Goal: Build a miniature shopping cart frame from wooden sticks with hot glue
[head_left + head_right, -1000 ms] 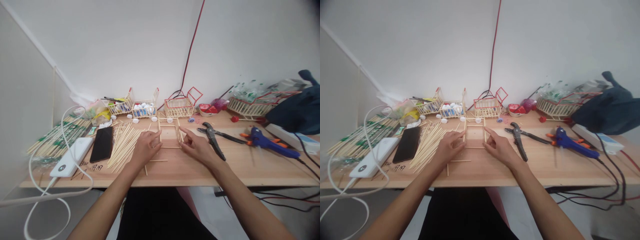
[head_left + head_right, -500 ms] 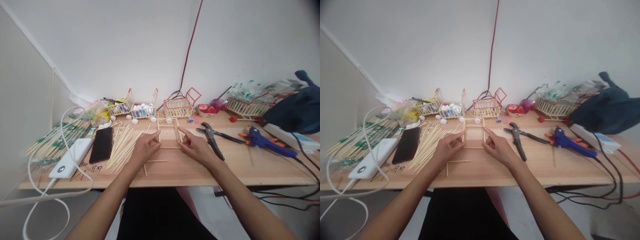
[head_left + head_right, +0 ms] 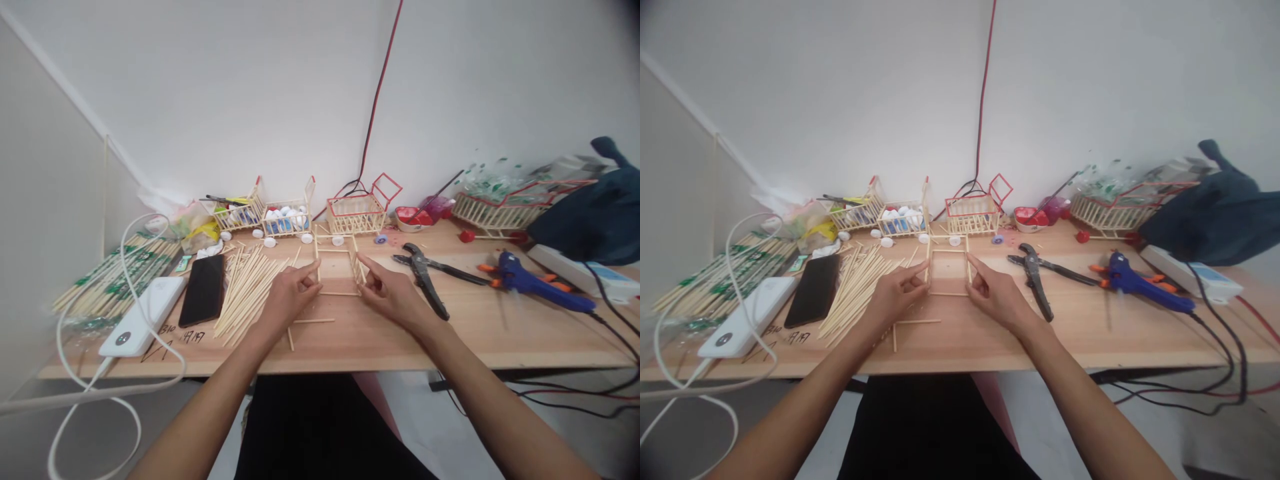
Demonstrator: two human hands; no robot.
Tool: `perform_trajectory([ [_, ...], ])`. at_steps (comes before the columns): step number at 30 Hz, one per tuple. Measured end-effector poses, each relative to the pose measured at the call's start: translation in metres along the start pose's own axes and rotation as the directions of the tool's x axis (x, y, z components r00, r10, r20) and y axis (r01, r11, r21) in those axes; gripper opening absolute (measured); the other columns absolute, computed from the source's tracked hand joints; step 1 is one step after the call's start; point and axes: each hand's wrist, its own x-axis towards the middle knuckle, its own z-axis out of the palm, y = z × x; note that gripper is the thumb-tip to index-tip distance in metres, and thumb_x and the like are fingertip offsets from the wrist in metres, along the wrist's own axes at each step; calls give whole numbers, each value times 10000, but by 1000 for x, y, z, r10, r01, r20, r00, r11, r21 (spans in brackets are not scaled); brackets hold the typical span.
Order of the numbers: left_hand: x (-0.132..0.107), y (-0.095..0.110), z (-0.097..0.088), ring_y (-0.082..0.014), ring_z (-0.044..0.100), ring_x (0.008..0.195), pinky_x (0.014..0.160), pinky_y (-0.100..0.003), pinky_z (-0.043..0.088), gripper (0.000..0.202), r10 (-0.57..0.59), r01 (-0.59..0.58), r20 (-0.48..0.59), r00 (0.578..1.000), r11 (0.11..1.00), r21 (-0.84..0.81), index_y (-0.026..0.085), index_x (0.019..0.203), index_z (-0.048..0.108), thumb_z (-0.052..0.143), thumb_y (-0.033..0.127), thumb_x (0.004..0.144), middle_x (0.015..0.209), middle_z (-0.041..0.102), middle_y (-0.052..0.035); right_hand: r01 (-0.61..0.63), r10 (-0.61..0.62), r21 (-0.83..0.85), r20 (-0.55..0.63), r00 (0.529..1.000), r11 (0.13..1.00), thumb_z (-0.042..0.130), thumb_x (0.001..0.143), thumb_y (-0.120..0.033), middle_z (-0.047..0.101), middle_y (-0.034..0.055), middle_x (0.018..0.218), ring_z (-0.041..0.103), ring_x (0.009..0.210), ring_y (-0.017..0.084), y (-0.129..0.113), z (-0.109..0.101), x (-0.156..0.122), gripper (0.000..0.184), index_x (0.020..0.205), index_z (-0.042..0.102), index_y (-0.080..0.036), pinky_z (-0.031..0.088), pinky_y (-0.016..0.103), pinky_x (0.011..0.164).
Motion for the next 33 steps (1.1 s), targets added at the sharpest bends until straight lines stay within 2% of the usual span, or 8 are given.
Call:
perform_trajectory([
  [8, 0, 0, 1, -158, 607, 752, 717, -276, 480, 484, 11, -11, -9, 1000, 1000, 19, 231, 1227, 637, 678, 122, 756, 749, 713, -1, 20, -20, -1, 0, 1000, 1000, 526, 834, -252, 589, -27, 690, 523, 589, 116, 5, 2, 1, 651, 1459, 370, -159, 424, 226, 596],
  [11, 1, -2, 1, -167, 597, 785, 762, -301, 483, 473, 77, -75, -25, 997, 996, 49, 244, 1219, 640, 677, 126, 763, 770, 706, -3, 27, -27, -2, -3, 1000, 1000, 524, 837, -261, 589, -25, 687, 522, 582, 116, 5, 2, 1, 640, 1452, 382, -158, 429, 228, 598],
  [14, 2, -5, 1, -201, 601, 908, 859, -370, 478, 452, 150, -144, -43, 988, 983, 112, 246, 1202, 648, 694, 152, 762, 932, 705, -40, 21, -21, 1, -2, 1000, 1000, 525, 838, -268, 588, -24, 685, 520, 574, 114, 5, 1, 1, 640, 1451, 382, -152, 433, 226, 597],
  [17, 3, -8, 0, -237, 589, 1078, 946, -415, 463, 443, 153, -147, -44, 987, 982, 123, 231, 1198, 650, 708, 184, 762, 1154, 658, -91, 10, -10, 8, 0, 1000, 1000, 529, 833, -261, 588, -26, 688, 519, 575, 113, 4, 1, 0, 642, 1450, 384, -153, 434, 223, 597],
  [21, 3, -11, -1, -261, 552, 1199, 1020, -456, 434, 453, 169, -164, -28, 985, 979, 121, 234, 1215, 638, 706, 198, 769, 1297, 601, -109, 14, -14, 8, 3, 1000, 1000, 525, 842, -273, 597, -18, 699, 527, 586, 118, 4, 1, 0, 635, 1450, 384, -154, 438, 226, 598],
  [26, 8, -13, -4, -252, 538, 1230, 1052, -484, 421, 436, 293, -291, 11, 956, 940, 178, 227, 1212, 633, 693, 209, 781, 1315, 602, -91, 17, -17, 9, -6, 1000, 1000, 528, 836, -264, 601, -19, 695, 527, 580, 116, 5, 1, 1, 634, 1447, 391, -165, 435, 224, 592],
  [33, 11, -15, -7, -239, 536, 1251, 1078, -469, 413, 451, 311, -313, 39, 950, 933, 176, 206, 1229, 618, 696, 246, 787, 1316, 599, -88, 5, -5, 3, 3, 1000, 1000, 534, 841, -273, 599, -20, 687, 516, 572, 114, 3, 0, 1, 637, 1449, 388, -154, 430, 227, 593],
])
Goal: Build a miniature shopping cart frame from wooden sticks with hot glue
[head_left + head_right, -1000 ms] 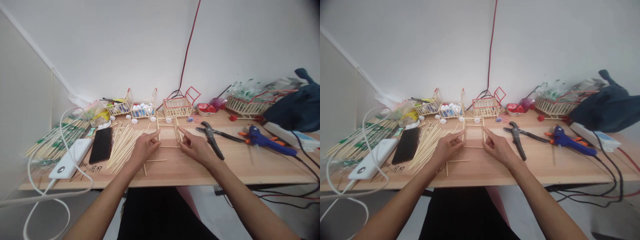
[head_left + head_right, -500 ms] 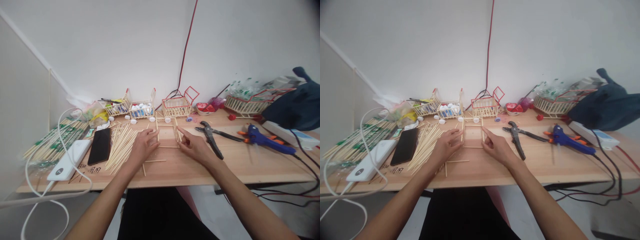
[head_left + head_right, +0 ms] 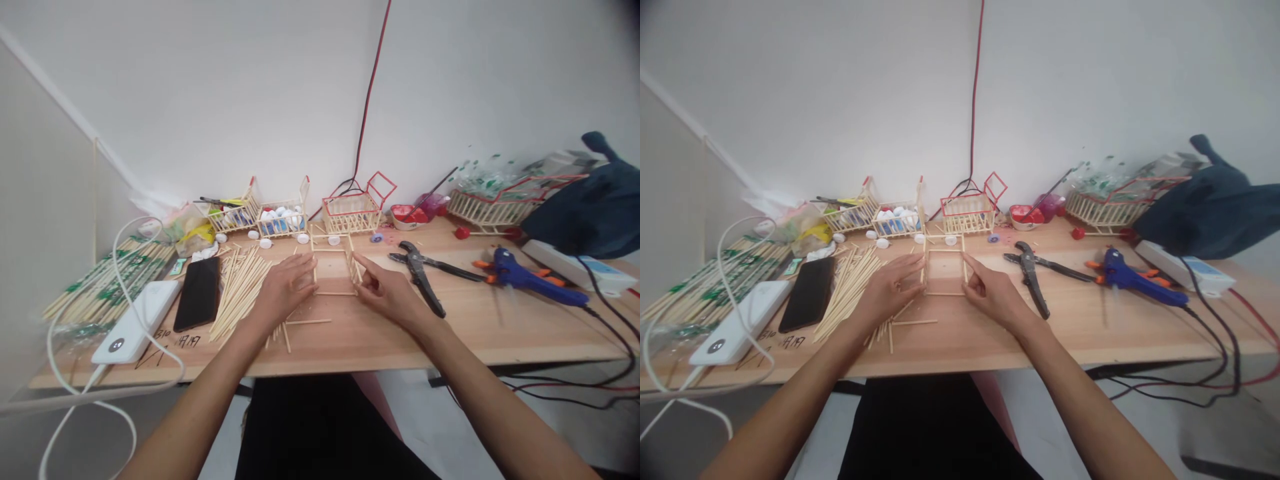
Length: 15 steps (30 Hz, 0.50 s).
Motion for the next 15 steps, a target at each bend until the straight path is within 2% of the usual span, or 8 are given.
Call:
perform_trajectory([
  [15, -1, -4, 3, -272, 553, 1207, 1013, -481, 456, 430, 40, -38, -34, 999, 998, 54, 199, 1204, 637, 699, 266, 784, 1284, 625, -79, -11, 11, 23, 6, 1000, 1000, 538, 848, -282, 589, -25, 695, 504, 578, 111, -1, 0, -1, 635, 1451, 384, -153, 421, 229, 596],
])
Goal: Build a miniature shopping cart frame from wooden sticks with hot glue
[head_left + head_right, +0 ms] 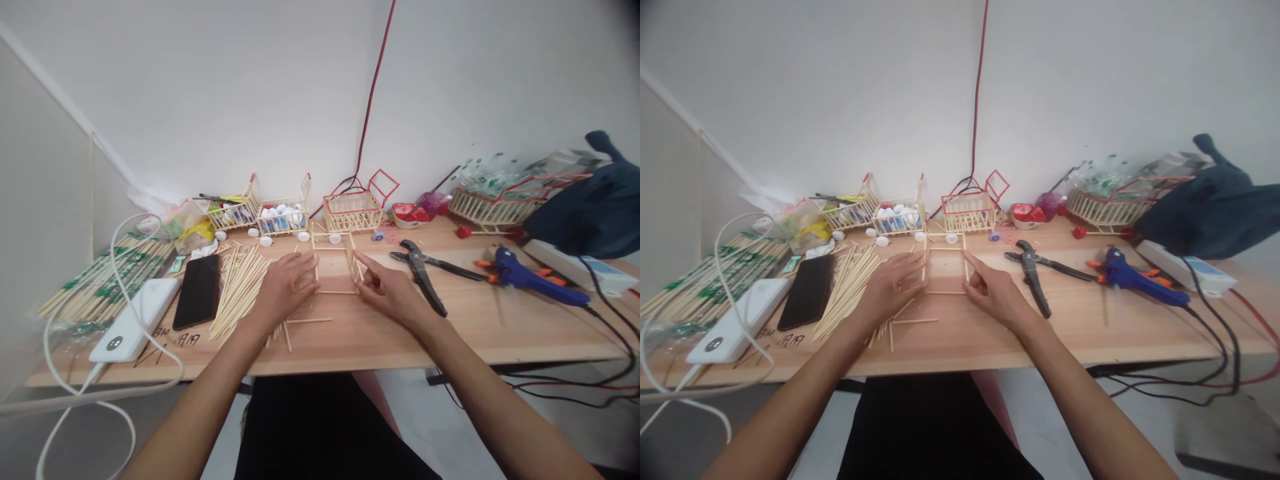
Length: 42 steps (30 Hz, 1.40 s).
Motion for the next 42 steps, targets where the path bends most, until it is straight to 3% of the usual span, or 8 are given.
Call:
perform_trajectory([
  [7, 0, -1, 0, -287, 553, 1199, 994, -498, 466, 434, 13, -13, 2, 1000, 1000, 25, 195, 1215, 628, 692, 278, 794, 1287, 624, -77, 1, -1, -17, -3, 1000, 1000, 539, 838, -258, 576, -31, 689, 509, 582, 109, 0, 1, 0, 652, 1460, 366, -164, 413, 219, 587],
  [12, 0, 1, 0, -285, 558, 1189, 991, -497, 469, 431, 19, -19, -2, 1000, 1000, 14, 193, 1209, 631, 697, 260, 788, 1293, 619, -81, -9, 9, -25, -4, 1000, 1000, 534, 826, -234, 587, -29, 696, 521, 579, 117, -3, 1, 1, 729, 1499, 267, -154, 412, 227, 582],
  [17, 0, -1, 0, -288, 556, 1191, 991, -502, 467, 436, 13, -13, -3, 1000, 1000, 11, 194, 1204, 634, 707, 250, 778, 1283, 626, -84, -12, 12, -30, -2, 1000, 999, 541, 820, -244, 590, -27, 690, 519, 577, 114, 1, 3, 1, 676, 1462, 353, -146, 413, 225, 582],
  [42, -1, 2, -1, -287, 550, 1197, 994, -507, 463, 428, -4, 4, 10, 1000, 1000, 20, 209, 1205, 632, 700, 253, 785, 1287, 624, -77, 7, -8, -33, -10, 1000, 999, 533, 827, -245, 583, -33, 690, 503, 567, 104, 0, 2, 0, 656, 1453, 370, -137, 413, 215, 581],
])
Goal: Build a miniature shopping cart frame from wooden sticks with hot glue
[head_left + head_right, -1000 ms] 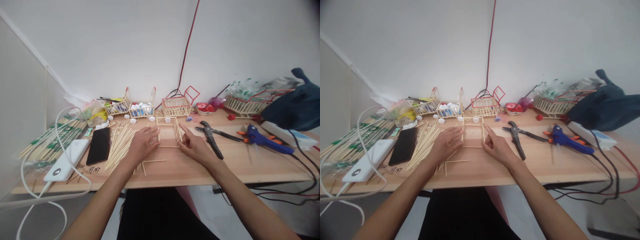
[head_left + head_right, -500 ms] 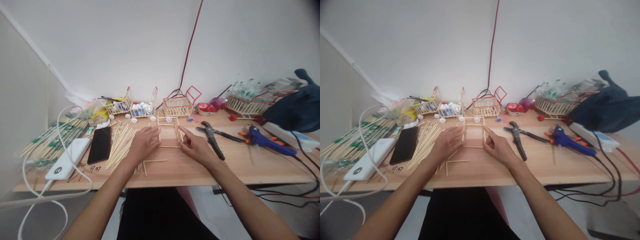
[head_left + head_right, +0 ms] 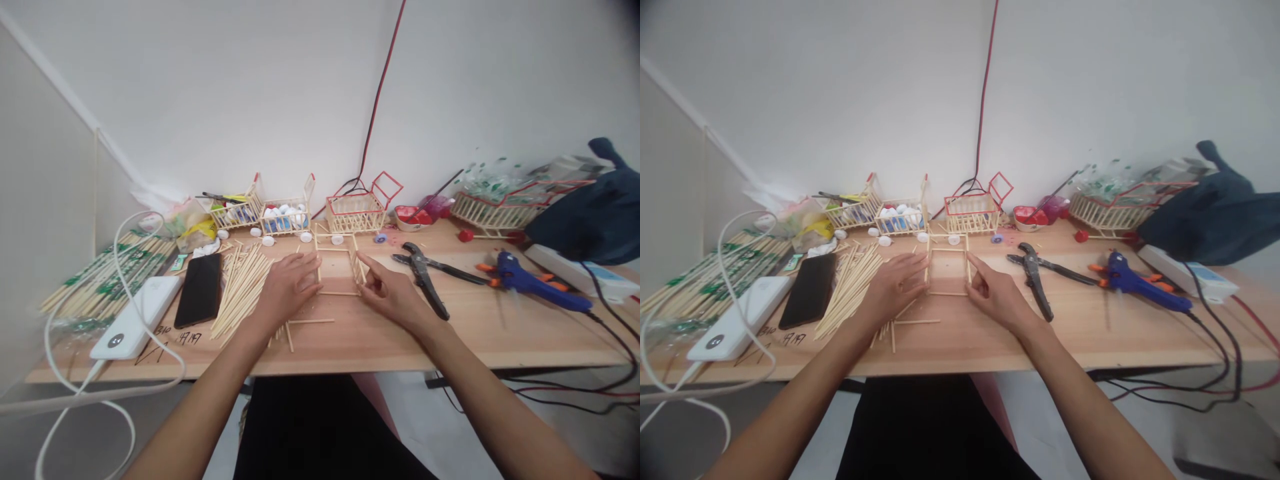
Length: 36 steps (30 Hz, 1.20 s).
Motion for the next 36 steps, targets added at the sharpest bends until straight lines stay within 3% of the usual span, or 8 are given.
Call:
perform_trajectory([
  [36, 0, -2, 1, -284, 550, 1208, 1011, -493, 456, 439, 25, -25, 8, 1000, 999, 24, 213, 1217, 623, 702, 260, 788, 1290, 623, -73, -11, 10, 20, 7, 1000, 1000, 537, 837, -264, 595, -22, 701, 510, 577, 110, -1, -1, -1, 657, 1459, 359, -151, 419, 226, 582],
])
